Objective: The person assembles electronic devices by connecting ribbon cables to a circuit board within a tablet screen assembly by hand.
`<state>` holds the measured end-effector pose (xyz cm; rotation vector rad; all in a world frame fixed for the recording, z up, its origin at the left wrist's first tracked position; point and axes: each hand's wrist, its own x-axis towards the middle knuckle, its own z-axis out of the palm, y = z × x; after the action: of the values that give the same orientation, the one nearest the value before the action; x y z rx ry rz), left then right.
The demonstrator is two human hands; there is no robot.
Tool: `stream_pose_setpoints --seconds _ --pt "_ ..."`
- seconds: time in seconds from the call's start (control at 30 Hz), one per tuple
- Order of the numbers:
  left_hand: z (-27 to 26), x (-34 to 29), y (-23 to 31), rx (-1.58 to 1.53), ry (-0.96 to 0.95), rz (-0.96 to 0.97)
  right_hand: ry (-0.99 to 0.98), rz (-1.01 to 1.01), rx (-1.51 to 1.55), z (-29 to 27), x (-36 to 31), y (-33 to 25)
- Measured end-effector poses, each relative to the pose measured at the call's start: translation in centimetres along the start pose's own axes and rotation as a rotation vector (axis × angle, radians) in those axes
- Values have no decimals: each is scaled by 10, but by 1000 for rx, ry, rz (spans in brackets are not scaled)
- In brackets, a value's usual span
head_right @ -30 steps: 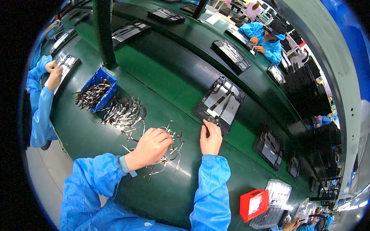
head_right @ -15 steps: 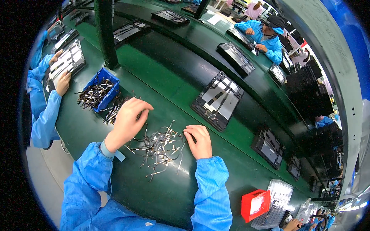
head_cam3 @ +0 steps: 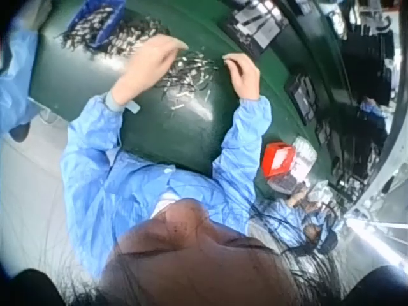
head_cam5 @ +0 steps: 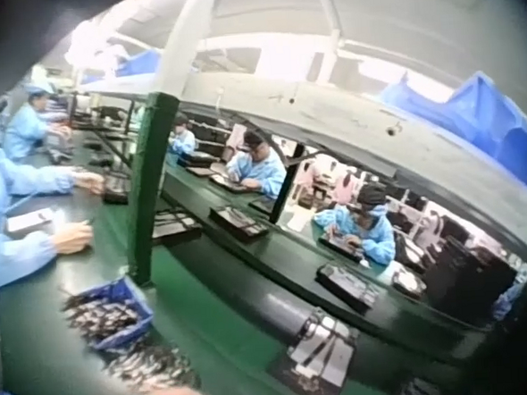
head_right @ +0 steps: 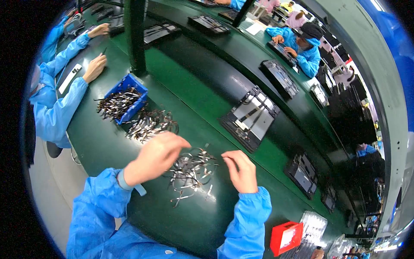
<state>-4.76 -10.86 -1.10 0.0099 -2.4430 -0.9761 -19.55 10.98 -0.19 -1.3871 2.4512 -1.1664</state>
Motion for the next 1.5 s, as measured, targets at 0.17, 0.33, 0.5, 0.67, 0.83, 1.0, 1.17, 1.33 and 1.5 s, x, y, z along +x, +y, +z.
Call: stream_pose_setpoints --seconds 0.17,0.33,0.5,0.67,0.83,1.0,1.17,1.33,1.5 --pt "25 -29 39 -343 -139 -30 -49 81 367 -17 -20 -21" --pt "27 -38 39 -266 -324 -118 100 59 17 -5 -20 -14" --pt "31 -37 45 -244 -361 -61 173 209 -34 -8 -30 16" --pt "28 -28 59 -321 -275 -191 29 239 464 -31 -47 -14" --pt "27 -29 85 -801 -567 -411 -5 204 461 -39 -61 -49" --pt "25 -37 100 -791 -667 -365 252 48 38 -35 -75 -71" --pt "24 -43 119 -836 -604 -306 406 -43 -89 -18 -117 -102" --pt "28 -48 125 -708 -613 -86 347 216 348 -26 -139 -104" --pt "27 -47 140 -809 -736 -174 568 290 477 -27 -157 -99"
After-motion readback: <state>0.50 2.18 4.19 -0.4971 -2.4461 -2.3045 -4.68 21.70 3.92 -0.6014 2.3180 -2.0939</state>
